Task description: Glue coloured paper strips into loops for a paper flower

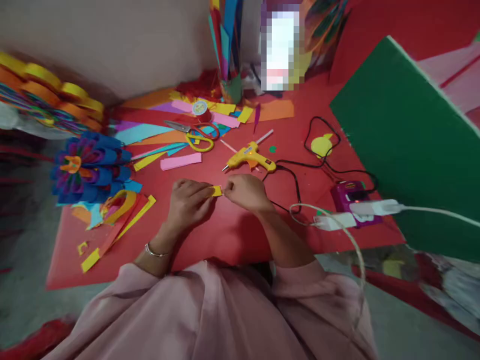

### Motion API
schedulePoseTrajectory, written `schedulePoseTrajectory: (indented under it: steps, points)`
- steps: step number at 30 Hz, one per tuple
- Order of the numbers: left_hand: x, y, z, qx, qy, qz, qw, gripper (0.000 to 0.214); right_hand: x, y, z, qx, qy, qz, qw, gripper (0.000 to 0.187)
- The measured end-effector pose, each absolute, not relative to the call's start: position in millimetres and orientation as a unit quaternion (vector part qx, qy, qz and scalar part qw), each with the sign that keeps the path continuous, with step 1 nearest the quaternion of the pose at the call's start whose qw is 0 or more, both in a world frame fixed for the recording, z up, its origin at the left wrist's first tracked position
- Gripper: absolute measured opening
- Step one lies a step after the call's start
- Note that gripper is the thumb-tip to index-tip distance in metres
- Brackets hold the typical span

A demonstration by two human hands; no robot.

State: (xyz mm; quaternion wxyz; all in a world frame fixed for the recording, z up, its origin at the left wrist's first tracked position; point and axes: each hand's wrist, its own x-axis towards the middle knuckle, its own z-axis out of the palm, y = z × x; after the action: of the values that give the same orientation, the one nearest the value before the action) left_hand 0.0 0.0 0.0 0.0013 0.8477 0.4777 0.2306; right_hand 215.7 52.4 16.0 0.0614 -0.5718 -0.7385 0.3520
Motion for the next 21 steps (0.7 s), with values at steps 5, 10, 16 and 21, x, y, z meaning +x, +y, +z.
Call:
schedulePoseTrajectory:
  steps: [5, 10, 16, 21]
  points:
    - [-0.2, -2.1, 1.0, 0.848, 0.483, 0.220, 0.002, 0.011, 214.7, 53.3, 17.3, -0.571, -0.738, 0.355, 0.060, 0.014]
    - [2.1, -2.0, 2.2, 0.843, 0.491, 0.220, -0.004, 0.010, 214.7, 53.3, 17.5, -0.578, -0.725, 0.369, 0.063, 0.012]
    - [2.6, -1.9, 3.2, 0.843, 0.491, 0.220, -0.010, 0.009, 214.4, 53.5, 16.0, -0.578, -0.725, 0.369, 0.064, 0.012]
    - [2.9, -2.3, 3.4, 0.843, 0.489, 0.223, -0.014, 0.009, 214.2, 53.9, 15.8, -0.577, -0.727, 0.368, 0.062, 0.012]
